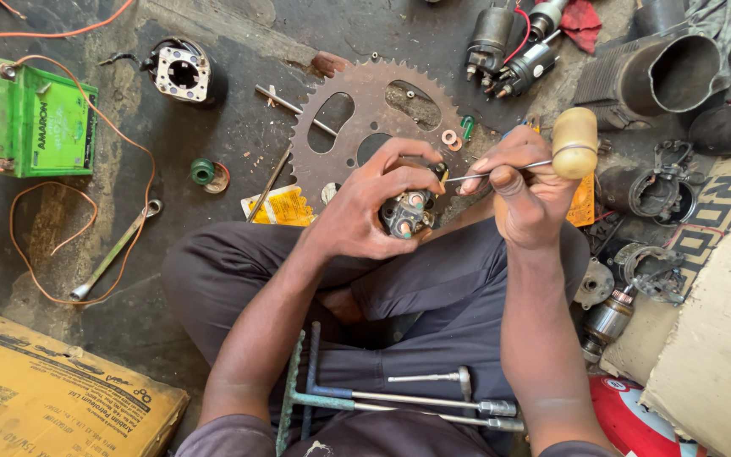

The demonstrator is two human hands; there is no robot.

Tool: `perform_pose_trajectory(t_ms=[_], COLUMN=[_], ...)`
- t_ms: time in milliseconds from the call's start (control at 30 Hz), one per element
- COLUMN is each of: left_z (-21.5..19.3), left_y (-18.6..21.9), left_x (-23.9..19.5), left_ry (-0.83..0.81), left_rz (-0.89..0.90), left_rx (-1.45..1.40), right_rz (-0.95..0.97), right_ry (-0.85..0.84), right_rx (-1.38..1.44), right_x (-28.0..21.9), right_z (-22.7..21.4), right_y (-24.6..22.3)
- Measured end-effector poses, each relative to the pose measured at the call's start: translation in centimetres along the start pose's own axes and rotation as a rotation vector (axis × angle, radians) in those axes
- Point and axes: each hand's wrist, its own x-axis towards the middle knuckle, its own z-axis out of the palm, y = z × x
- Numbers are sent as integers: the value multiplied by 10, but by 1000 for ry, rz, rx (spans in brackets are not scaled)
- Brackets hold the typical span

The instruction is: The person sits on the floor and uses a screwdriver to adjust screws on a small cylindrical electrical component. They rotate the component to access different sides and continue tightening the screws.

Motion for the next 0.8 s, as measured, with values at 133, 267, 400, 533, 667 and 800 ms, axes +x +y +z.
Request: perform_pose_trajectory(t_ms=[133, 267, 400, 533, 667, 800], left_z=[0, 0, 1, 1, 1, 1], left_y=[3, 0, -1, -1, 1, 1], left_x=[3, 5, 3, 4, 4, 4], left_ry=[-3, -26, -14, -31, -35, -10], left_rz=[71, 72, 47, 28, 7, 24], left_rx=[44, 52, 53, 119, 118, 91], right_rz=[-7, -26, -37, -51, -67, -45], right_ry=[-2, 17, 96, 141, 72, -25], right_rx=[18, 4, 121, 201, 76, -63], right_x=[0, -1, 2, 5, 1, -5], right_z=[2, 4, -2, -8, 0, 12], right_y=[1, 3, 1, -8, -9, -10])
